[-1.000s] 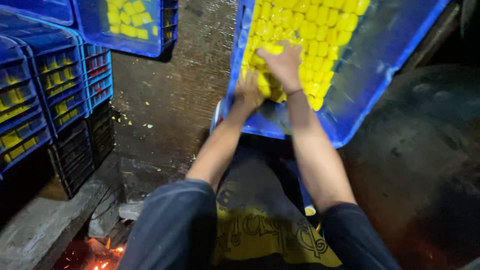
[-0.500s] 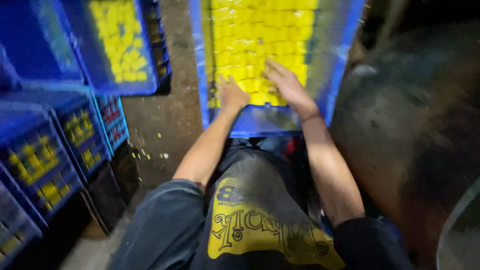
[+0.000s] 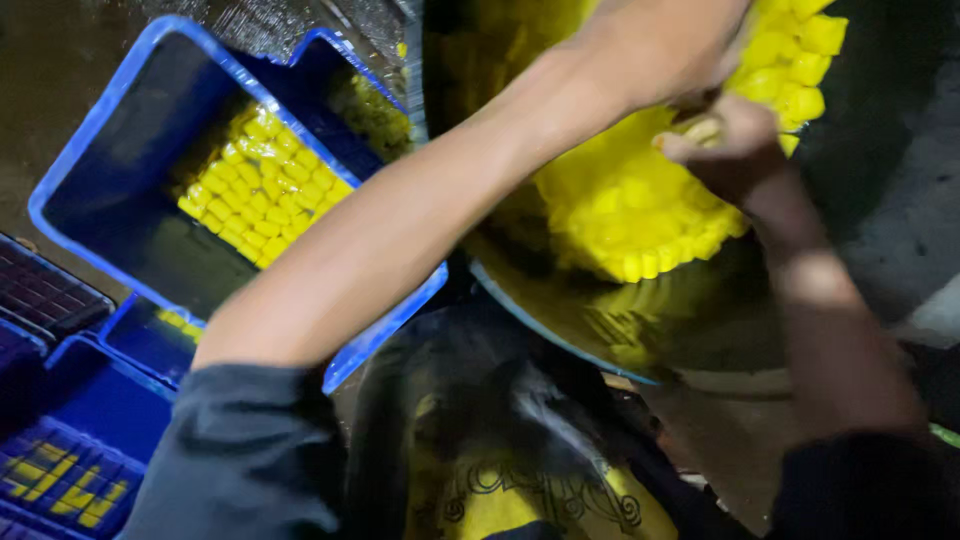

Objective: The person washes yellow block-shaped items in a large water-filled basin, squeezing and rubbing each block by hand before placing it into a blue plastic crate. They repeatedly transfer blocks between the water basin and crates, arranging them in rows.

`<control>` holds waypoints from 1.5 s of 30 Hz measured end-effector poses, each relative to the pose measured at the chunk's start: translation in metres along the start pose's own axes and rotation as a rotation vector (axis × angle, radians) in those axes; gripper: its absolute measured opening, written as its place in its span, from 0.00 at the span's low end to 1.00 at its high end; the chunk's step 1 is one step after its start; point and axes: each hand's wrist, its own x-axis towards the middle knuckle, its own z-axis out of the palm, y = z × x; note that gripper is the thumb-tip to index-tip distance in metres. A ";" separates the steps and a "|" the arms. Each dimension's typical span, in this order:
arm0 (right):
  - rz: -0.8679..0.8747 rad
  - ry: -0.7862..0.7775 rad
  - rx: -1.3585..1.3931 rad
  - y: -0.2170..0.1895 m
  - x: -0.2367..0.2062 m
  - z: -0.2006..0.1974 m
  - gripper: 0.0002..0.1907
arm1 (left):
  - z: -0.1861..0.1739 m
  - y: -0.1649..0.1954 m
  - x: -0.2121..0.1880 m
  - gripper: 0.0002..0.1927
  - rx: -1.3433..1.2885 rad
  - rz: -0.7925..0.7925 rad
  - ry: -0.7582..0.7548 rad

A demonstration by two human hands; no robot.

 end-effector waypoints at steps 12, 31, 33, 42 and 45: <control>0.300 0.073 -0.172 0.177 -0.009 0.200 0.18 | 0.149 -0.055 -0.153 0.11 0.281 -0.422 -1.274; 0.730 0.294 0.155 0.230 0.240 0.119 0.22 | 0.184 -0.132 -0.018 0.08 0.401 -0.621 -0.568; 0.756 0.274 0.470 0.228 0.241 0.121 0.24 | 0.170 -0.146 -0.020 0.19 0.155 -0.660 -0.666; 0.595 0.045 1.585 0.214 0.150 0.111 0.23 | 0.158 -0.135 -0.027 0.17 -1.570 -1.265 0.334; 0.547 0.093 1.399 0.198 0.120 0.103 0.19 | 0.182 -0.114 -0.026 0.13 -1.699 -1.145 0.594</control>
